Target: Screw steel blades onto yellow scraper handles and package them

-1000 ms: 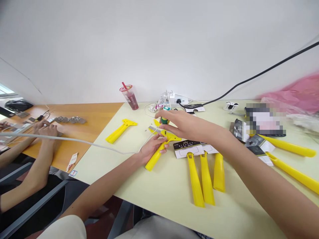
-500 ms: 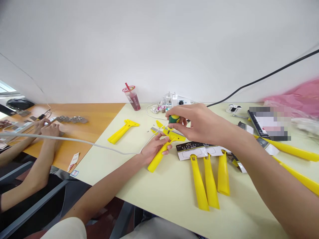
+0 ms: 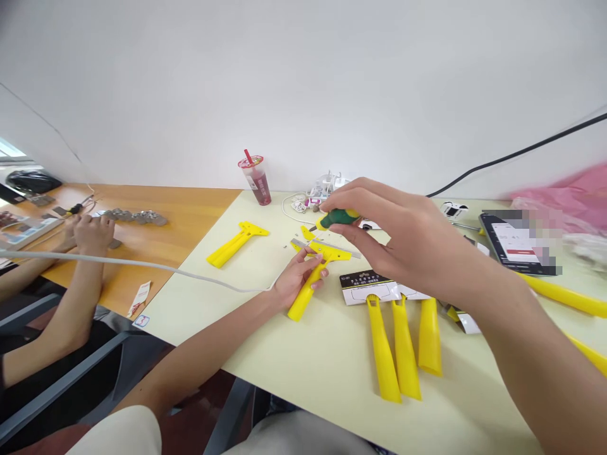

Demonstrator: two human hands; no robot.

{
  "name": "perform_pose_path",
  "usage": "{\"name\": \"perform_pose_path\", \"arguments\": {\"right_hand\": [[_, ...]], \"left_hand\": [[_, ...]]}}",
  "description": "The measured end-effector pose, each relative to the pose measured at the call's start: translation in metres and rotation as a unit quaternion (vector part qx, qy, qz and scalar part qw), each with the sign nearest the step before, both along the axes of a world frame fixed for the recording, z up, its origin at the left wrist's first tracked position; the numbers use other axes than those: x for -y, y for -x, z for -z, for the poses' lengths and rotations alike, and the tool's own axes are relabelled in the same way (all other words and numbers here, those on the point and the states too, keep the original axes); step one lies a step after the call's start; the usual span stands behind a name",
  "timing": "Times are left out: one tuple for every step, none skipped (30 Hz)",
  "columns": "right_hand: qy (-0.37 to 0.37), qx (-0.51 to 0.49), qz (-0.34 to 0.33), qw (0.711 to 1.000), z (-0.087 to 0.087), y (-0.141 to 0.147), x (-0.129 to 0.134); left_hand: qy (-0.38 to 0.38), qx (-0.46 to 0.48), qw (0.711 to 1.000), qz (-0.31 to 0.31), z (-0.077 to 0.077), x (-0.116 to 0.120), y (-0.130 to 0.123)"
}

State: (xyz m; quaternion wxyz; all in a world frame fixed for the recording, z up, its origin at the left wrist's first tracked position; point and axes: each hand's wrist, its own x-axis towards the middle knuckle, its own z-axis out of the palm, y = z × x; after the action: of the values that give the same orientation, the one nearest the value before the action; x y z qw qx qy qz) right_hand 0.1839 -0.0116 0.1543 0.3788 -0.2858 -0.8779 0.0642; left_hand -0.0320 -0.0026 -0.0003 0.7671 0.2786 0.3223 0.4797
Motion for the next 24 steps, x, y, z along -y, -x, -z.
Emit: {"name": "perform_pose_path", "arguments": {"right_hand": [[0.008,-0.017,0.008,1.000,0.004,0.004,-0.002],[0.025,-0.029,0.003,0.999,0.011,0.010,-0.007],[0.043,-0.036,-0.012,0.998,0.019,0.016,-0.012],[0.074,-0.043,-0.023,0.996,0.029,0.022,-0.019],[0.099,-0.058,-0.031,0.993,0.039,0.029,-0.027],[0.129,-0.068,-0.035,0.989,0.049,0.034,-0.035],[0.156,-0.078,-0.035,0.984,0.058,0.039,-0.042],[0.178,-0.091,-0.035,0.979,0.066,0.044,-0.049],[0.198,-0.104,-0.035,0.974,0.074,0.048,-0.055],[0.213,-0.116,-0.036,0.969,0.080,0.051,-0.060],[0.223,-0.124,-0.036,0.966,0.086,0.053,-0.064],[0.229,-0.127,-0.036,0.964,0.091,0.055,-0.067],[0.234,-0.127,-0.036,0.963,0.097,0.056,-0.071],[0.239,-0.126,-0.041,0.962,0.102,0.056,-0.074],[0.245,-0.125,-0.053,0.960,0.107,0.056,-0.077],[0.249,-0.126,-0.071,0.958,0.112,0.055,-0.080],[0.254,-0.130,-0.091,0.954,0.117,0.053,-0.083],[0.256,-0.135,-0.108,0.951,0.121,0.052,-0.085],[0.258,-0.140,-0.120,0.948,0.124,0.050,-0.088],[0.261,-0.144,-0.123,0.946,0.126,0.049,-0.089],[0.265,-0.150,-0.120,0.945,0.128,0.048,-0.091],[0.270,-0.156,-0.116,0.943,0.128,0.047,-0.091],[0.274,-0.162,-0.114,0.941,0.126,0.047,-0.091],[0.279,-0.165,-0.112,0.939,0.124,0.047,-0.091]], "left_hand": [[-0.007,0.001,1.000,0.015,0.000,0.001,0.000],[-0.013,0.002,0.999,0.033,0.000,0.001,0.000],[-0.018,0.004,0.998,0.054,-0.001,0.003,0.001],[-0.019,0.005,0.997,0.080,-0.003,0.004,0.002],[-0.020,0.007,0.994,0.111,-0.006,0.005,0.005],[-0.020,0.009,0.989,0.148,-0.008,0.006,0.008],[-0.020,0.010,0.982,0.188,-0.010,0.007,0.011],[-0.019,0.013,0.973,0.231,-0.011,0.008,0.015],[-0.018,0.016,0.963,0.268,-0.013,0.009,0.018],[-0.016,0.020,0.955,0.295,-0.013,0.009,0.021],[-0.011,0.023,0.950,0.311,-0.014,0.010,0.022],[-0.006,0.026,0.949,0.315,-0.014,0.010,0.023],[-0.002,0.031,0.953,0.302,-0.015,0.011,0.023],[0.002,0.039,0.961,0.273,-0.015,0.011,0.022],[0.006,0.049,0.972,0.231,-0.015,0.010,0.020],[0.009,0.060,0.981,0.183,-0.015,0.010,0.019],[0.014,0.070,0.988,0.137,-0.014,0.009,0.018],[0.018,0.079,0.992,0.099,-0.014,0.008,0.017],[0.022,0.084,0.993,0.075,-0.013,0.007,0.016],[0.025,0.086,0.994,0.064,-0.013,0.006,0.016],[0.026,0.087,0.994,0.061,-0.012,0.005,0.016],[0.026,0.088,0.994,0.060,-0.011,0.004,0.016],[0.025,0.089,0.994,0.059,-0.011,0.004,0.016],[0.024,0.091,0.994,0.059,-0.010,0.004,0.017]]}}
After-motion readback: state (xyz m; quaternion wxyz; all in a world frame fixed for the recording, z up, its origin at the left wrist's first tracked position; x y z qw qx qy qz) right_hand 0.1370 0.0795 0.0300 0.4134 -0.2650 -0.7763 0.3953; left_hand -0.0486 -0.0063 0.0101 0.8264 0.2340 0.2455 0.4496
